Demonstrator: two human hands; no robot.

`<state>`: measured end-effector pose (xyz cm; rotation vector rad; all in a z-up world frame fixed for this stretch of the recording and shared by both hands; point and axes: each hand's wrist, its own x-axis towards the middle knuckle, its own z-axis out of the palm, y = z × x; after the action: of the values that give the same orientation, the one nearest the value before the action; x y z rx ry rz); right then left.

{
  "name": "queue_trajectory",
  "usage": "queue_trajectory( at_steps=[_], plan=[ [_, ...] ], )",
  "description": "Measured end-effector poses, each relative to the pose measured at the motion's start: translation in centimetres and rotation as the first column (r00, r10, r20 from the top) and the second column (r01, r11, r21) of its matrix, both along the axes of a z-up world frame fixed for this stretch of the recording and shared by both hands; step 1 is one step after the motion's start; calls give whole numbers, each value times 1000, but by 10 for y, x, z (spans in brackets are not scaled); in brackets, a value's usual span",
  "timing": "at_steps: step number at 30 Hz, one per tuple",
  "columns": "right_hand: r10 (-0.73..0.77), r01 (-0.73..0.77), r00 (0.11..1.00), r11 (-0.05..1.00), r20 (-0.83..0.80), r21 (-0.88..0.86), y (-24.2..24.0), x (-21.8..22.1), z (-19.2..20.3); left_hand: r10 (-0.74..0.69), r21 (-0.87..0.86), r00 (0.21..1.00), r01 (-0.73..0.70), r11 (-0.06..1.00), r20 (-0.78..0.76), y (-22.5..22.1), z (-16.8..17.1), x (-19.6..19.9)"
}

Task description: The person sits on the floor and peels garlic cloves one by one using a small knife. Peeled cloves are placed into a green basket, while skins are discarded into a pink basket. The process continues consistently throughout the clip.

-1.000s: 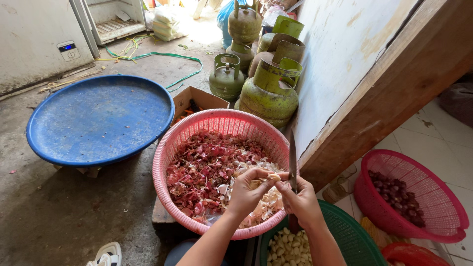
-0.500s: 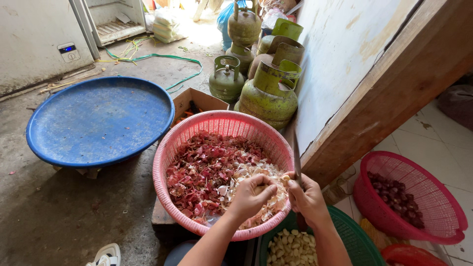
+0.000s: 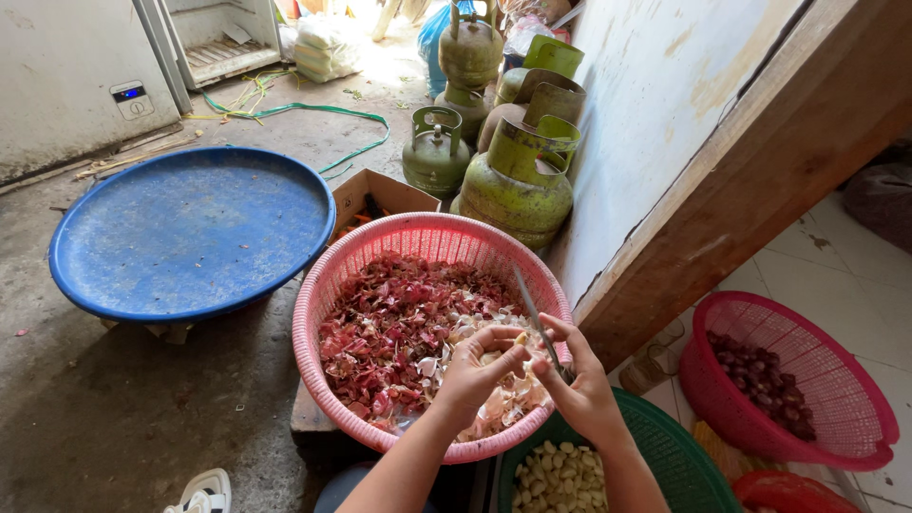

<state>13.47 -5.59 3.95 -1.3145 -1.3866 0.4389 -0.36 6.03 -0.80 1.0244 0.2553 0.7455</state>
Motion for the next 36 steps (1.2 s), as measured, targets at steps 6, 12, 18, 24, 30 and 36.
queue_trajectory(
  at_steps=[6,12,18,24,30,36],
  plan=[
    [53,-63,997,976,-57,-209,-11,4,2,1,-78,1000,1,997,25,4,-11,2],
    [94,-76,988,988,124,-137,-13,-4,18,35,-77,999,-34,996,17,4,-11,2],
    [49,-34,994,989,98,-147,-11,-9,15,27,-170,1000,-24,985,15,2,-8,0],
    [-36,39,999,991,24,-127,-10,-17,7,29,-147,999,-26,989,19,-1,-4,-1],
    [-142,144,989,986,30,-89,-16,-21,-6,51,-47,994,-46,998,100,-14,-3,2],
    [-155,101,946,976,-285,-195,-43,-14,-21,20,2,999,-20,1000,33,-43,-1,10]
  ],
)
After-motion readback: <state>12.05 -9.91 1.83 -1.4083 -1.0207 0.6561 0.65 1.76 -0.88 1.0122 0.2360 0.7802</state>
